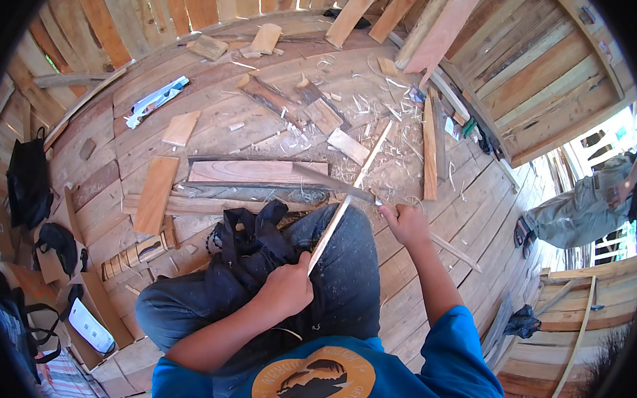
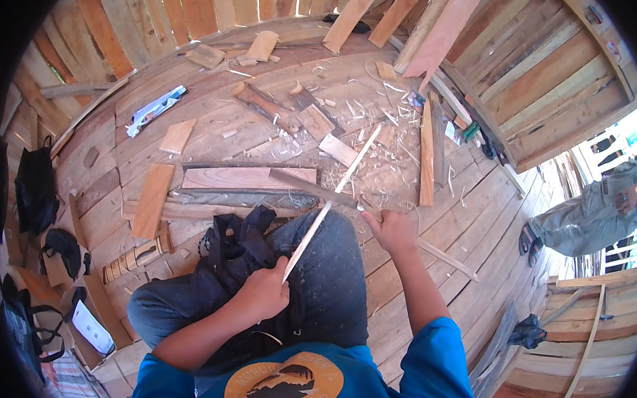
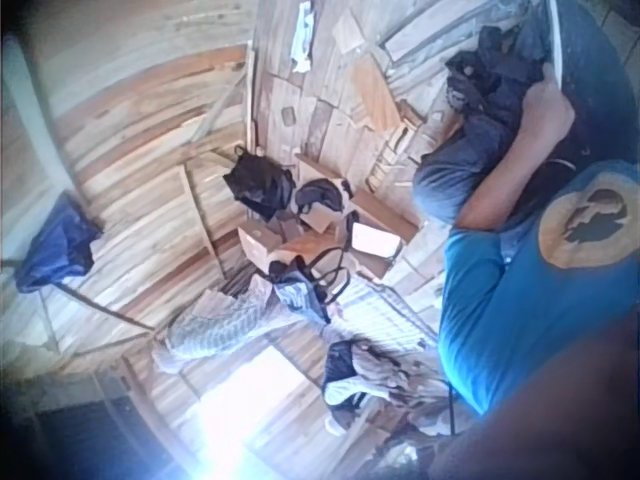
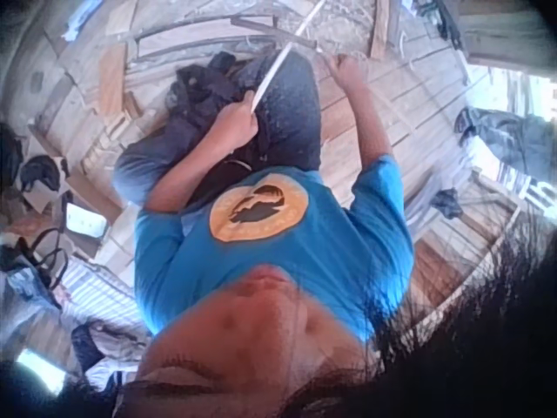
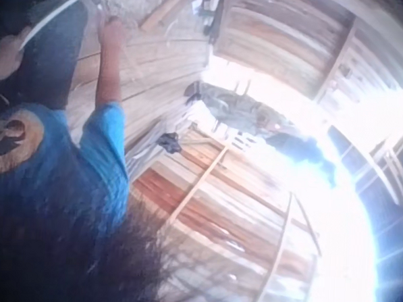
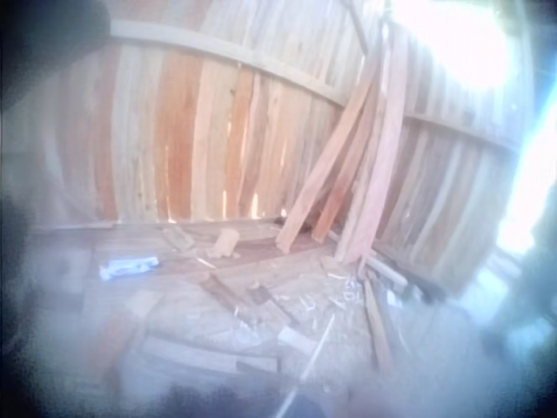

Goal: The person saws a wooden slat while sitting on a wooden floor, repeatedly drawing the blade across the surface.

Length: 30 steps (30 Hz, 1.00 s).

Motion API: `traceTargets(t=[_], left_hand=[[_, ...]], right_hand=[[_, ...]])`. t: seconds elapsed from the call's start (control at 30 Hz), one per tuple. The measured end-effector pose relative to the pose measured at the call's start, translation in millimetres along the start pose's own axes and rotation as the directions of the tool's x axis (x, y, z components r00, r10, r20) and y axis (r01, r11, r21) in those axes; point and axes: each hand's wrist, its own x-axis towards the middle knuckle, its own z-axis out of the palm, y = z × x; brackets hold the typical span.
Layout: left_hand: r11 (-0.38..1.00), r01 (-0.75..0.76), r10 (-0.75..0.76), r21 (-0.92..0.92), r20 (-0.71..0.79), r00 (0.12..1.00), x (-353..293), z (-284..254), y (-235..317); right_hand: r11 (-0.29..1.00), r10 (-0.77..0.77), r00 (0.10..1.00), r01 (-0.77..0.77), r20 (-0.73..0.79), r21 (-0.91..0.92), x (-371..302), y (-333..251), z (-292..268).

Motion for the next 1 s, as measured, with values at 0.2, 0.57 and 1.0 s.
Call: traceTargets(t=[0.2, 0.57, 1.0], left_hand=[[1.0, 0.002, -0.002, 0.006, 0.058, 0.998, -6, 0, 0], [0.999, 0.028, -0.027, -0.031, 0.039, 0.999, -8, -3, 0], [0.998, 0.0, 0.003, -0.055, 0.047, 0.999, -3, -2, -1]], right_hand=[[0.977, -0.212, 0.973, 0.209, -0.091, -0.042, -22, -31, 10], [0.98, -0.191, 0.978, 0.187, -0.078, -0.063, 3, -18, 14], [0.986, -0.122, 0.992, 0.119, -0.023, -0.12, 22, 1, -2]])
